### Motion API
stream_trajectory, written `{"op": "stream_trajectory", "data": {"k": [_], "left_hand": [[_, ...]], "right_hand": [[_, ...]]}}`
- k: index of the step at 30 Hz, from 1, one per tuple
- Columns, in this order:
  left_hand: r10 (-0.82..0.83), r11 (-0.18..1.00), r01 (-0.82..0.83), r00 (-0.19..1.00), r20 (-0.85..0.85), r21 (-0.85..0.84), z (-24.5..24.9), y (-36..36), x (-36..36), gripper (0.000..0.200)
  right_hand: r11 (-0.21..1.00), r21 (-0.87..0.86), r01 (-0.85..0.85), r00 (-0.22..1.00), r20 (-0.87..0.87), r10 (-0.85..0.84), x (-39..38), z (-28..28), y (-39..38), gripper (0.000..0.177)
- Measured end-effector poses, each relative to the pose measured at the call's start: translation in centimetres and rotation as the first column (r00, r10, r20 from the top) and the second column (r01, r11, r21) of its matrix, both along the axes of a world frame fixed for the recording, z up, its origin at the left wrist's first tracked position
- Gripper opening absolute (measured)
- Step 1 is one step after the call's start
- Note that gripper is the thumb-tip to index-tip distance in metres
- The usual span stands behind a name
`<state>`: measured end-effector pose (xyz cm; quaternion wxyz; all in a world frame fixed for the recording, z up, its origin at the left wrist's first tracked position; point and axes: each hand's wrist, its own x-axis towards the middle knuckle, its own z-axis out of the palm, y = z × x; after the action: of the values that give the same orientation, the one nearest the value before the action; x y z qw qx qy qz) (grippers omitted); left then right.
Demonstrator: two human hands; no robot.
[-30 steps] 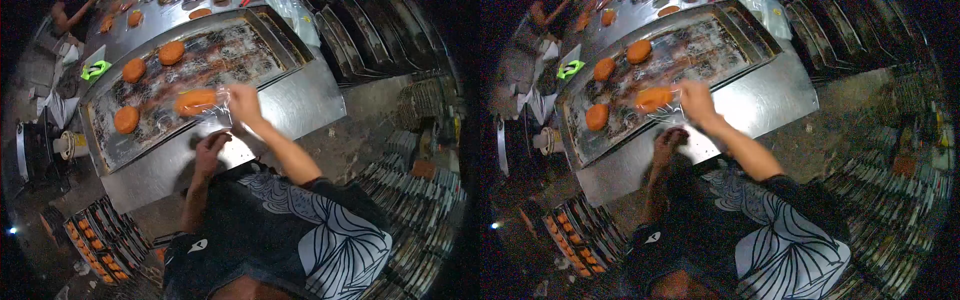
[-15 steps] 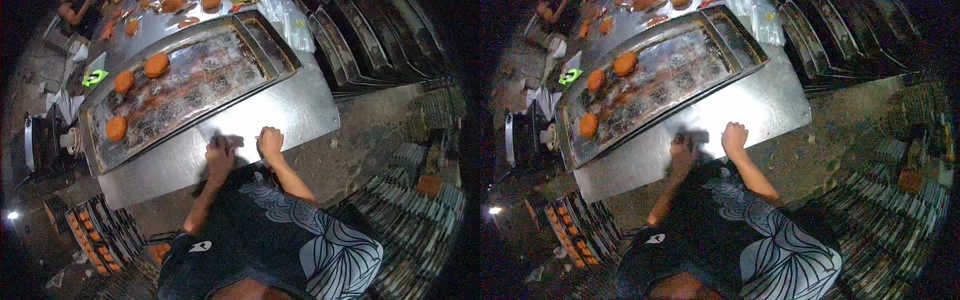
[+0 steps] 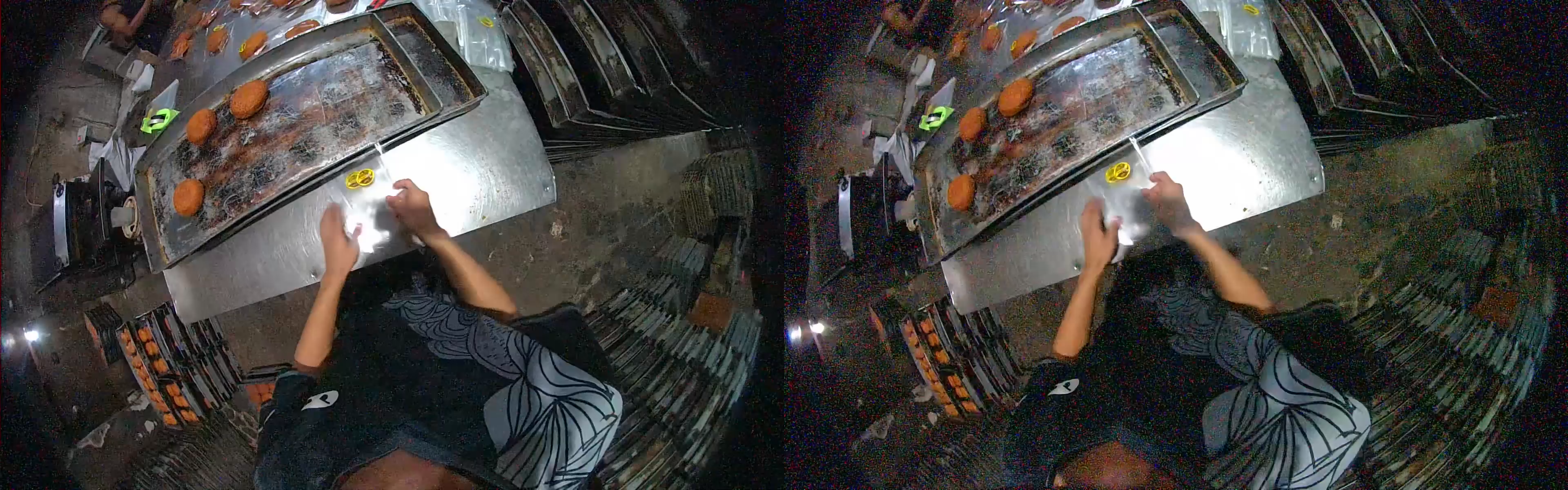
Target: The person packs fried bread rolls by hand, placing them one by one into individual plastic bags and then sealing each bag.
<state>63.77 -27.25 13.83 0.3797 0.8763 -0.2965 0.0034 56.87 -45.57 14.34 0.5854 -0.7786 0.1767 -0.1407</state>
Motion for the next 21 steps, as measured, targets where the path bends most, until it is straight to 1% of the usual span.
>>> {"op": "stream_trajectory", "data": {"k": [1,2,3,4,5,6,7,8,9,10,11,12,13,14,15,16,17,18,19,20,21], "left_hand": [[0.007,1.0,-0.007,1.0,-0.002,-0.003,1.1,0.1,-0.5,0.043],[0.133,0.991,-0.134,0.99,-0.039,-0.023,3.3,0.5,-1.1,0.039],[0.256,0.965,-0.259,0.963,-0.08,-0.038,4.4,0.7,-1.6,0.035],[0.04,0.995,-0.047,0.996,-0.085,-0.087,3.9,0.6,-1.7,0.03],[-0.19,0.98,0.189,0.982,-0.009,-0.067,4.2,-0.6,-1.8,0.028],[-0.275,0.961,0.275,0.961,-0.028,-0.008,3.0,-1.9,-1.7,0.026],[-0.357,0.932,0.359,0.933,-0.044,0.046,1.3,-2.9,-1.5,0.025],[-0.389,0.921,0.39,0.916,-0.093,-0.01,-0.8,-2.7,-1.3,0.025],[-0.385,0.923,0.384,0.918,-0.093,-0.021,-2.3,-2.5,-1.0,0.025],[-0.422,0.904,0.392,0.881,-0.215,-0.169,-3.5,-2.5,-0.2,0.023],[-0.438,0.896,0.376,0.836,-0.33,-0.237,-2.8,-2.5,0.0,0.021],[-0.448,0.89,0.342,0.779,-0.438,-0.302,-2.2,-2.4,0.3,0.019],[-0.452,0.887,0.294,0.713,-0.536,-0.357,-1.6,-2.4,0.5,0.016],[-0.45,0.885,0.276,0.716,-0.534,-0.375,0.2,-2.5,0.5,0.014],[-0.448,0.883,0.26,0.716,-0.535,-0.391,2.5,-2.6,0.6,0.012],[-0.506,0.86,0.465,0.83,-0.234,-0.21,6.4,-2.7,0.7,0.02],[-0.503,0.861,0.461,0.833,-0.23,-0.215,6.8,-2.9,0.3,0.02],[-0.59,0.794,0.518,0.783,-0.199,-0.318,7.2,-3.1,0.0,0.025],[-0.666,0.713,0.566,0.731,-0.149,-0.412,7.6,-3.2,-0.1,0.03],[-0.623,0.762,0.432,0.694,-0.361,-0.483,7.1,-3.0,-0.8,0.032],[-0.571,0.804,0.278,0.606,-0.553,-0.525,5.5,-2.5,-1.5,0.034]], "right_hand": [[0.997,0.022,0.072,0.985,-0.158,-0.068,1.0,-0.3,0.8,0.04],[0.988,-0.105,0.117,0.986,-0.109,-0.129,1.4,-0.8,1.3,0.045],[0.96,-0.227,0.165,0.982,-0.056,-0.182,1.7,-1.2,1.6,0.05],[0.961,-0.23,0.155,0.982,-0.066,-0.175,1.7,-1.3,1.7,0.05],[0.902,-0.343,0.263,0.963,0.042,-0.265,1.4,-1.5,1.6,0.055],[0.818,-0.44,0.371,0.928,0.163,-0.334,0.9,-1.6,1.5,0.06],[0.816,-0.452,0.359,0.933,0.155,-0.325,0.1,-1.0,1.0,0.06],[0.742,-0.576,0.343,0.936,0.14,-0.324,-1.4,0.1,0.3,0.058],[0.653,-0.685,0.323,0.936,0.13,-0.327,-2.9,1.7,-0.2,0.057],[0.872,-0.445,0.207,0.941,-0.154,-0.302,-4.6,4.3,-0.4,0.051],[0.983,-0.126,0.137,0.895,-0.41,-0.177,-6.7,6.2,-0.1,0.046],[0.999,0.045,0.02,0.937,-0.35,-0.003,-8.5,5.2,0.5,0.039],[0.973,0.204,-0.11,0.953,-0.257,0.162,-9.5,4.2,0.8,0.033],[0.895,0.428,-0.125,0.92,-0.287,0.266,-9.2,5.0,1.5,0.031],[0.768,0.63,-0.114,0.882,-0.291,0.37,-8.4,6.3,2.6,0.029],[0.831,0.541,-0.134,0.926,-0.23,0.299,-7.1,7.2,3.9,0.016],[0.833,0.535,-0.139,0.925,-0.232,0.303,-6.9,7.1,4.0,0.016],[0.936,0.314,-0.159,0.949,-0.213,0.233,-6.4,6.9,4.2,0.015],[0.984,0.07,-0.163,0.97,-0.168,0.173,-5.7,6.9,4.4,0.016],[0.989,0.089,-0.117,0.975,-0.177,0.132,-5.7,8.5,4.5,0.02],[0.981,0.19,-0.049,0.969,-0.229,0.093,-6.5,7.4,4.8,0.02]]}}
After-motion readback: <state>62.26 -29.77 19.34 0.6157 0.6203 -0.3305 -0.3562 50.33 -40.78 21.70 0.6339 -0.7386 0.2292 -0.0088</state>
